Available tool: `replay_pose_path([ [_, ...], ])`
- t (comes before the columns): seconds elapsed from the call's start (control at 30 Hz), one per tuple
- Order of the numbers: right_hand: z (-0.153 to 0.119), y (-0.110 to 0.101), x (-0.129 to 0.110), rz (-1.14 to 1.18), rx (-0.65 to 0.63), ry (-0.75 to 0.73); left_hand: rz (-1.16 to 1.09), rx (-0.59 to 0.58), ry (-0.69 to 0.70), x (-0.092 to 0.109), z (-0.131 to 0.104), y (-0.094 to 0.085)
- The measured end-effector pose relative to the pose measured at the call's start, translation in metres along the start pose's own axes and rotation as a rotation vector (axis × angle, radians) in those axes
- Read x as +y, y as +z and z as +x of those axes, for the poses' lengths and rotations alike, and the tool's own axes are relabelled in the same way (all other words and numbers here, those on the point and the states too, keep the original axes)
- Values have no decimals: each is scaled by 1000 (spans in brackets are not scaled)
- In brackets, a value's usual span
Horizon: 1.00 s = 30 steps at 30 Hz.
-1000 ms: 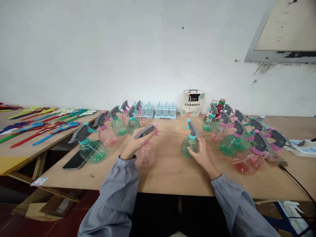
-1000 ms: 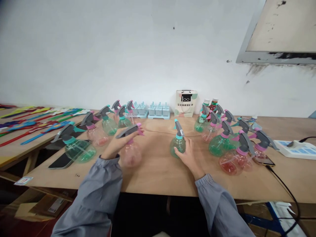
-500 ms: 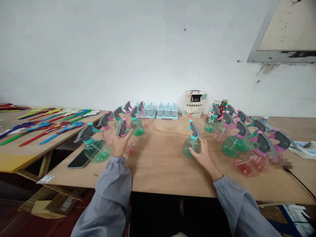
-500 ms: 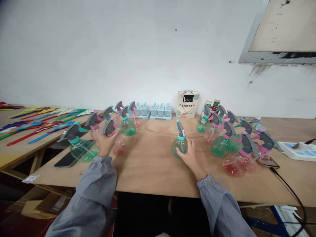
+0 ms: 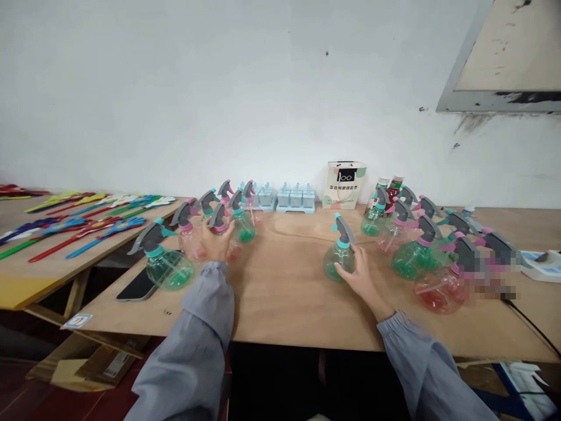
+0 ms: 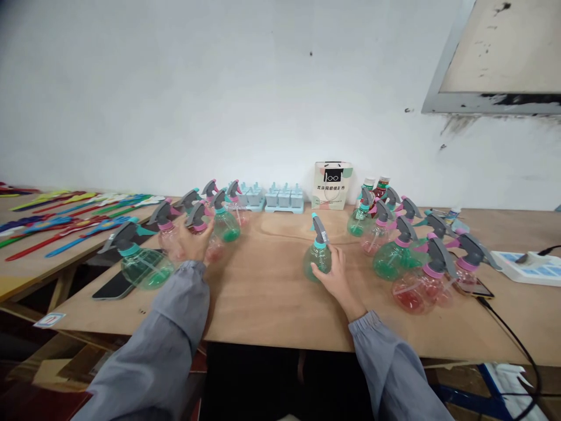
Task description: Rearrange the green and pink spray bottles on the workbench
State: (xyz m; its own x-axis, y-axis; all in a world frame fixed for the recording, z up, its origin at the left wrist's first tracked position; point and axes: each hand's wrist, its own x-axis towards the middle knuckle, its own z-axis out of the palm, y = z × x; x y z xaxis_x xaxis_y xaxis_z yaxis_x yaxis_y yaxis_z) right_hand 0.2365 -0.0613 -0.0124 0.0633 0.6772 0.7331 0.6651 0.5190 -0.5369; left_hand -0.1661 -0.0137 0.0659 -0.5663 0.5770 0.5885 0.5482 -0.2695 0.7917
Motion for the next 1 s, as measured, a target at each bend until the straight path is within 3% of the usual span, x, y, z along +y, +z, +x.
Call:
replay_pose_path([
  [0.13, 0, 0, 1, 19, 2, 4, -47, 22, 78, -9, -7, 0],
  [0.23, 0, 0, 0, 42, 14, 12, -42, 206, 168, -12, -16, -1],
  [0.3, 0, 1, -2, 83, 7, 32, -102, 353, 277, -4, -25, 0],
  [0.37, -1, 4, -6, 153, -24, 68, -182, 362, 421, 13, -39, 5],
  [0.43, -2, 9, -12, 228, -68, 111, -212, 152, 528, 40, -60, 14],
  [0.5, -5, 16, -16, 284, -111, 140, -234, -201, 565, 70, -87, 30],
  [0.57, -7, 23, -20, 322, -153, 140, -276, -479, 481, 97, -114, 50],
  [0.63, -9, 30, -25, 353, -194, 119, -309, -655, 325, 116, -137, 71],
  [0.73, -9, 32, -34, 363, -252, 98, -398, -686, 138, 131, -153, 96],
  [0.83, -9, 14, -42, 340, -307, 72, -470, -636, 42, 135, -153, 105],
  [0.9, -15, -13, -40, 299, -246, 8, -500, -644, -5, 135, -150, 103],
  [1.0, -32, -75, -19, 165, 21, -185, -502, -629, -65, 133, -146, 96],
])
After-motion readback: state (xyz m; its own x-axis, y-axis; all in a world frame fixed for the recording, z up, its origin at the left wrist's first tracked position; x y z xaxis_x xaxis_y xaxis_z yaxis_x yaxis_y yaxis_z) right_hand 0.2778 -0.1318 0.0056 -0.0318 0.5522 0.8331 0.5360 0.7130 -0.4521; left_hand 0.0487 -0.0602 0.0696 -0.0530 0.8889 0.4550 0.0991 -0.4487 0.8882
